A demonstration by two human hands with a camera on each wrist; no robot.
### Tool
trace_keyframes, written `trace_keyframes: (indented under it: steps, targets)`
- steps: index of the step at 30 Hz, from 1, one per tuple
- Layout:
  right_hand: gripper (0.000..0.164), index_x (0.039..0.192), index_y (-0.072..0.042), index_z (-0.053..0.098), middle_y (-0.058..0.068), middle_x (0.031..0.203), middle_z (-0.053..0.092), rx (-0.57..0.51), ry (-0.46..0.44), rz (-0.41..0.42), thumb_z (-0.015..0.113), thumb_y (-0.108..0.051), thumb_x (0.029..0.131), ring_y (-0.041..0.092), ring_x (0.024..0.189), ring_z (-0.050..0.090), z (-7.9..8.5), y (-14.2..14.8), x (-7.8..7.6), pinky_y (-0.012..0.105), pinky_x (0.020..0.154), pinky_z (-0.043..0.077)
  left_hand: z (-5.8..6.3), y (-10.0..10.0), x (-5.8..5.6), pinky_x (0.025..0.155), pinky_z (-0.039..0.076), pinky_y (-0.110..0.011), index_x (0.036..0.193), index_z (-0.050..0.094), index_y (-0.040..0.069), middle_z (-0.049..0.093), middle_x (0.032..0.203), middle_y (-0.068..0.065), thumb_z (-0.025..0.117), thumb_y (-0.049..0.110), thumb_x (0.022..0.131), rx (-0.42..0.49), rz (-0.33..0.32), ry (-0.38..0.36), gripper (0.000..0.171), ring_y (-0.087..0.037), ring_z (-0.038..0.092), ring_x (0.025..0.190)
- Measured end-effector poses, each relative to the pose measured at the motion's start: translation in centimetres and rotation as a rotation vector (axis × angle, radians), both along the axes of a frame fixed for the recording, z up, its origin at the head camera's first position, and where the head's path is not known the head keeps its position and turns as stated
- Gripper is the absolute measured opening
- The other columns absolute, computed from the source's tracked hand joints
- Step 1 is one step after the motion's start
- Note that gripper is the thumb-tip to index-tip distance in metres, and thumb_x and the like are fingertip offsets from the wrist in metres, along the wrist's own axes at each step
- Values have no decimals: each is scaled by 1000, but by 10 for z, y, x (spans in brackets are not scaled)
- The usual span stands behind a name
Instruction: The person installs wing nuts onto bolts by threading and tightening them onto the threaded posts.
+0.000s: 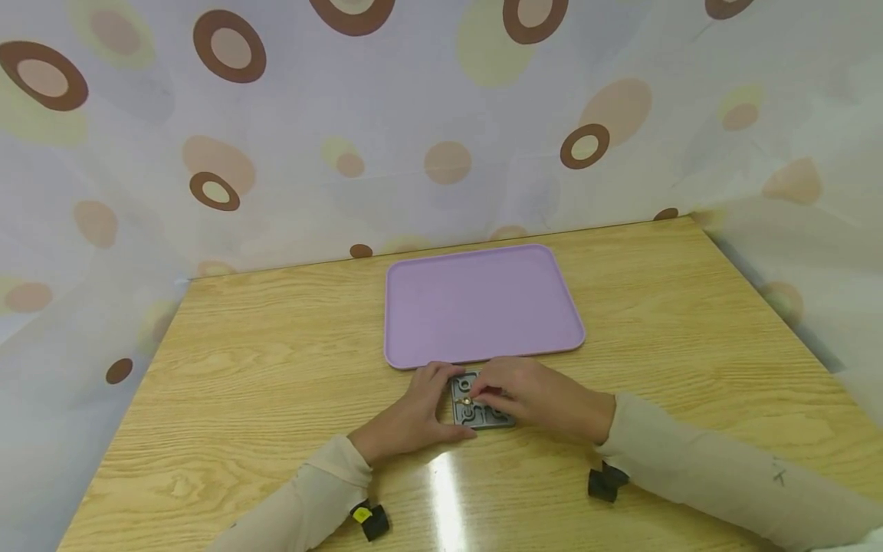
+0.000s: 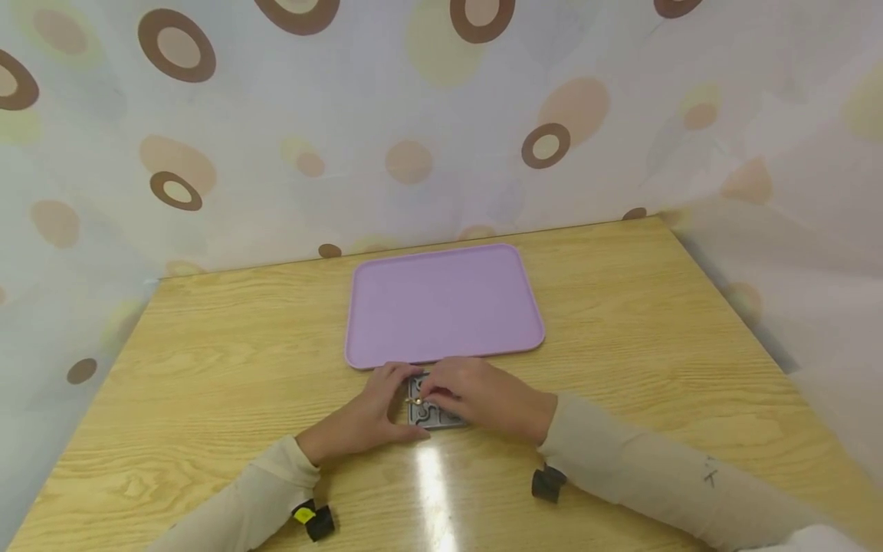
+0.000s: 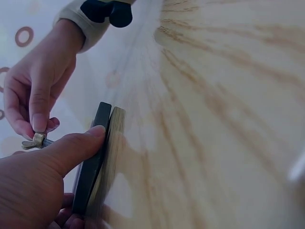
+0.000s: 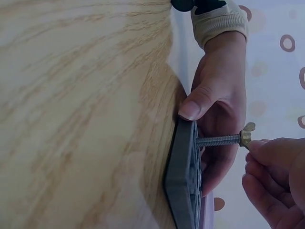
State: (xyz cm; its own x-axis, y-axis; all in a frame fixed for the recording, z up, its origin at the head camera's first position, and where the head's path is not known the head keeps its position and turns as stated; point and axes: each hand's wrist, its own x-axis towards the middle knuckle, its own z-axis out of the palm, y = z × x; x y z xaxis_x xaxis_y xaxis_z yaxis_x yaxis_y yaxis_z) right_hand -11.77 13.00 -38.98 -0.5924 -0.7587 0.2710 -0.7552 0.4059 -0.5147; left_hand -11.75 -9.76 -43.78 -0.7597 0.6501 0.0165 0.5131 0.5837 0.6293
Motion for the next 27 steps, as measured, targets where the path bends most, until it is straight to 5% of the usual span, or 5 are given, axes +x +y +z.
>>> trace_keyframes:
  steps: [27]
  targets:
    - [11,98,-16,67,-12,97,62,-1,-63,75,60,-20,91,0,91,55,1,3,-5,22,80,47,1,-1,-1,103,29,-37,140,31,9,33,135,-7,73,47,76,-1,1,-22,85,-18,27,124]
